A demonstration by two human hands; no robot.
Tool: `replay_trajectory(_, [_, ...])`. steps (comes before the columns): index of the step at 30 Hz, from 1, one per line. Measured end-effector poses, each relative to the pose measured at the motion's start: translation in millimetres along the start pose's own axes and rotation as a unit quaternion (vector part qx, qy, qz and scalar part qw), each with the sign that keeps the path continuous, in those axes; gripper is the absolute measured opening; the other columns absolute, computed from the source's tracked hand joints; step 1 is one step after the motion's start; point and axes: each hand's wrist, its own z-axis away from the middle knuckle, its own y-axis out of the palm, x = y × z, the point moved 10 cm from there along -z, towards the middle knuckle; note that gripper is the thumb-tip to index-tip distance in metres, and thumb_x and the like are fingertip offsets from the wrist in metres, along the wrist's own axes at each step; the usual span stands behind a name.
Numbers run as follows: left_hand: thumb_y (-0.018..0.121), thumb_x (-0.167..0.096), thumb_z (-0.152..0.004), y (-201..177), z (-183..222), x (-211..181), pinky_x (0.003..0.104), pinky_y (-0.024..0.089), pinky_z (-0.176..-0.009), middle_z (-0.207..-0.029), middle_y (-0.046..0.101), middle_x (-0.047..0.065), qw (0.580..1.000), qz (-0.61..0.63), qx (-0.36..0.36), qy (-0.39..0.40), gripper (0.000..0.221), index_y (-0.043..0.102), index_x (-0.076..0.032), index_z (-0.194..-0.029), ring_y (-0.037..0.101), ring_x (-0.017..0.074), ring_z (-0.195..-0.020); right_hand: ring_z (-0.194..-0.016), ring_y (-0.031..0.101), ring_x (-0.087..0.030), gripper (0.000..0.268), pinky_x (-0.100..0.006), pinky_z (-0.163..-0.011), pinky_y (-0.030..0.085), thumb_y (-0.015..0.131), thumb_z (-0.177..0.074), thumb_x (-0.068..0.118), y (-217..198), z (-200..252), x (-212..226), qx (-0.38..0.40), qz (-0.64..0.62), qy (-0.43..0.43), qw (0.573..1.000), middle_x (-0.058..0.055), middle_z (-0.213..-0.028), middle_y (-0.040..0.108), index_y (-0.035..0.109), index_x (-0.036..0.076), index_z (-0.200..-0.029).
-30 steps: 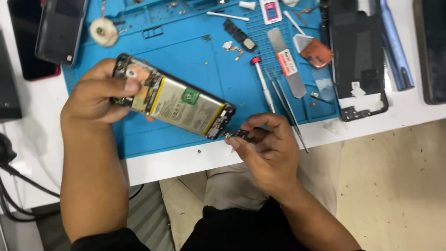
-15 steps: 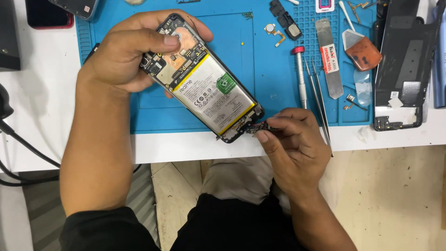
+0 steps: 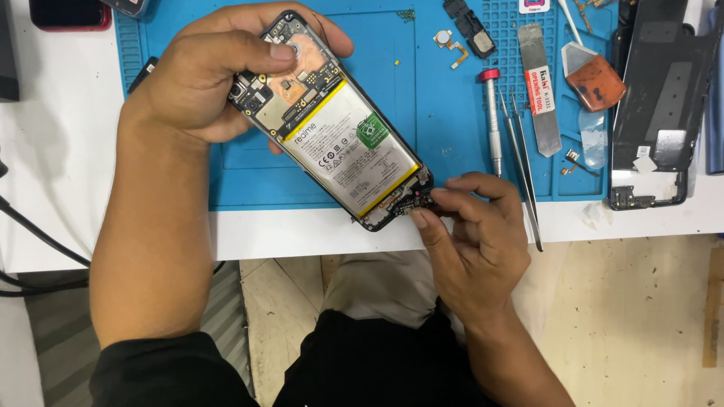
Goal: Disassembling a mobile phone to inspect and remove internal components like the battery and motherboard
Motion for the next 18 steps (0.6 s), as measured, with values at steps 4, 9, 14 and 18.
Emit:
replay_trajectory(4, [0.066, -0.021, -0.083, 1, 0, -1, 0.031, 0.059, -0.035, -0.093, 0.067, 0.017, 1.0, -0.025, -0.017, 0.001, 0.051, 0.062, 0.006, -0.126, 0.071, 0.0238, -0.064, -0.09, 0.067, -0.021, 0.021, -0.022, -0.057, 0.048, 0.079, -0.092, 0.007, 2, -2, 2, 0.019, 0.006, -0.009, 1.0, -0.023, -0.11, 0.066, 0.069, -0.002, -0.108])
replay_trajectory(9, [0.064, -0.019, -0.086, -2, 2, 0, 0.028, 0.06, -0.041, -0.093, 0.069, 0.014, 1.0, -0.026, -0.013, 0.007, 0.048, 0.063, 0.005, -0.127, 0.072, 0.0202, -0.069, -0.101, 0.071, -0.029, 0.022, -0.029, -0.071, 0.056, 0.08, -0.091, 0.003, 2, -1, 8, 0.0, 0.01, -0.041, 0.999, -0.025, -0.112, 0.067, 0.067, -0.005, -0.107])
replay_trajectory(14, [0.065, -0.02, -0.087, -2, 1, 2, 0.023, 0.06, -0.063, -0.099, 0.073, 0.012, 0.999, -0.035, -0.013, 0.007, 0.046, 0.065, 0.004, -0.127, 0.075, 0.0182, -0.084, -0.098, 0.062, -0.025, 0.02, -0.025, -0.059, 0.049, 0.078, -0.095, 0.009, 1, 0, 4, 0.004, 0.027, -0.027, 0.999, -0.021, -0.113, 0.058, 0.071, -0.003, -0.109])
replay_trajectory(18, [0.062, -0.021, -0.089, 3, 2, 0, 0.025, 0.054, -0.037, -0.088, 0.069, 0.014, 0.999, -0.04, -0.004, 0.009, 0.044, 0.063, 0.004, -0.126, 0.07, 0.0193, -0.061, -0.103, 0.067, -0.031, 0.016, -0.032, -0.082, 0.06, 0.073, -0.097, 0.002, 5, -4, 8, 0.027, 0.001, -0.033, 0.999, -0.023, -0.112, 0.062, 0.068, -0.005, -0.11])
